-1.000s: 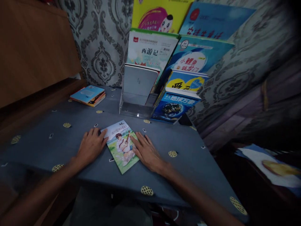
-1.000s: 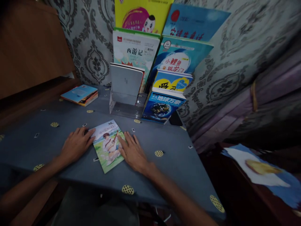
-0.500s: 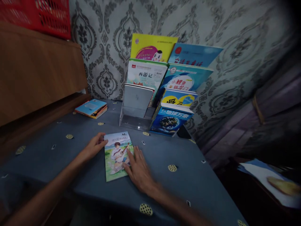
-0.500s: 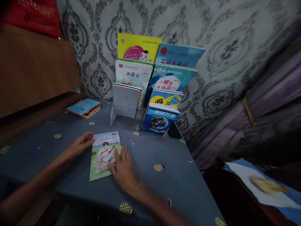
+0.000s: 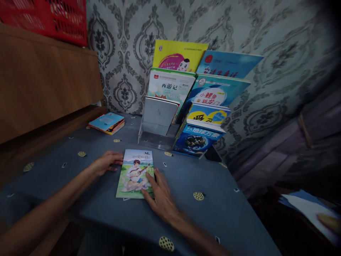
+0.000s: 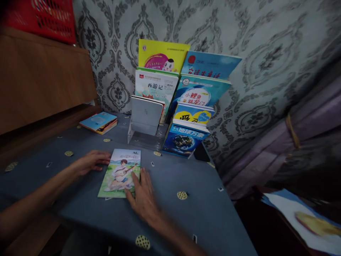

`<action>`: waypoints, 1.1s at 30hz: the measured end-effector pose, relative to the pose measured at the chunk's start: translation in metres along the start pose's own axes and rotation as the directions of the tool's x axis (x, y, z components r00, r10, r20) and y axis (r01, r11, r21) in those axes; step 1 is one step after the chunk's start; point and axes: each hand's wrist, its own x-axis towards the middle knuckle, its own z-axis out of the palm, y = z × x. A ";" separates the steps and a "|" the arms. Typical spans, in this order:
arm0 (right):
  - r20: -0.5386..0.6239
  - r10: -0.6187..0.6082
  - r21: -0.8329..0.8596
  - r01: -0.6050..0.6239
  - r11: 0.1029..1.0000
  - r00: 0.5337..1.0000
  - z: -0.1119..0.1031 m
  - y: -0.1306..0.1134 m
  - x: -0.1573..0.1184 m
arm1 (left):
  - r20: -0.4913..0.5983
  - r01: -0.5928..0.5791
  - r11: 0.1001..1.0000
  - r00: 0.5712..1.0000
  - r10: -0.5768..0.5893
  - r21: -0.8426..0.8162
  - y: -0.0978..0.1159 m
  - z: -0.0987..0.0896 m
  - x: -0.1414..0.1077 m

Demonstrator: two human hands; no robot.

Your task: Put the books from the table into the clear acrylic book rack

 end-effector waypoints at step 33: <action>-0.096 -0.026 0.177 0.043 0.983 0.995 -0.023 0.003 0.015 | 0.306 -0.150 0.955 0.924 0.227 -0.255 -0.029 0.009 -0.012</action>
